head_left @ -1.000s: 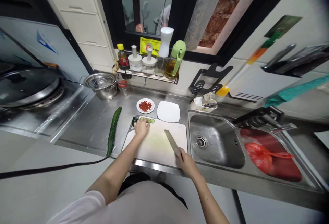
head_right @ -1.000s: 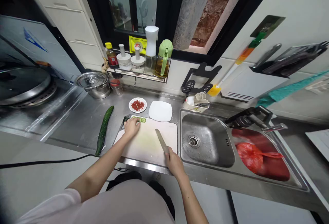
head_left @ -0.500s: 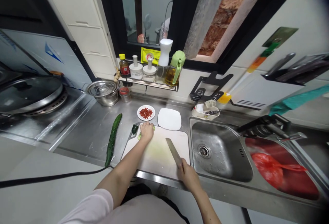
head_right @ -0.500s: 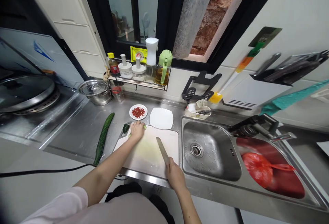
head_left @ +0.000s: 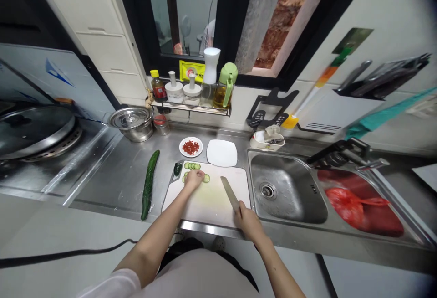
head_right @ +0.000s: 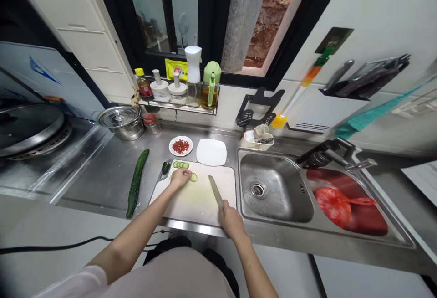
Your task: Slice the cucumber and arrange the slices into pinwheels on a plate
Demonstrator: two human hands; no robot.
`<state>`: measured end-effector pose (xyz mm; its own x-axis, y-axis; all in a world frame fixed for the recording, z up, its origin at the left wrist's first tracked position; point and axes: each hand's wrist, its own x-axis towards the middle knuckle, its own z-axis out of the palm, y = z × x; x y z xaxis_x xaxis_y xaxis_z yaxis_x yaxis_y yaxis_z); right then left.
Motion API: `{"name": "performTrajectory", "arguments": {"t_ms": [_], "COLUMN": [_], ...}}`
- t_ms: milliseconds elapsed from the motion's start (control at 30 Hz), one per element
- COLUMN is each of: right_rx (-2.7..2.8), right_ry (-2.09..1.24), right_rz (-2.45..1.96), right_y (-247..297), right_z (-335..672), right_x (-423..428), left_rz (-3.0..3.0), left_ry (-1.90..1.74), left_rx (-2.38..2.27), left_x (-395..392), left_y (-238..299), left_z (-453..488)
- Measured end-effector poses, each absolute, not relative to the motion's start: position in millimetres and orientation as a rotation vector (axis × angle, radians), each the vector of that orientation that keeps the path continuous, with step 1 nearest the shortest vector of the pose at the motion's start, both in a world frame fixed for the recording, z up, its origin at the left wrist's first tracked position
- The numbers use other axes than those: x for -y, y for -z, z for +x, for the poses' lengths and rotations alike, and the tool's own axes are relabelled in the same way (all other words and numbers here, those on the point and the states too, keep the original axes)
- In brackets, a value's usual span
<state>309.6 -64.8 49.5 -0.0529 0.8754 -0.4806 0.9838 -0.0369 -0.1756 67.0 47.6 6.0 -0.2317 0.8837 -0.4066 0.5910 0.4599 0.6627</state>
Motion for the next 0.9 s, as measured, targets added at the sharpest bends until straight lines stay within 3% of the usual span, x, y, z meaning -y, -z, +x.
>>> {"name": "performTrajectory", "arguments": {"t_ms": [300,600,733,900], "right_rx": [-2.005,-2.021,-2.01,-2.026], "right_ry": [0.666,0.685,0.688,0.675], "right_rz": [1.97,1.952,1.949,1.951], "right_y": [-48,-50,-52,-56], "right_z": [305,305,306,299], "right_x": [66,66,64,69], "left_rz": [1.205,0.513,0.694,1.388], "left_ry": [-0.666,-0.97,-0.767,-0.533], "left_rx": [-1.899,-1.661,-1.593,-1.874], "left_x": [-22,2,22,26], "left_y": [13,17,14,2], "left_z": [77,98,96,81]}}
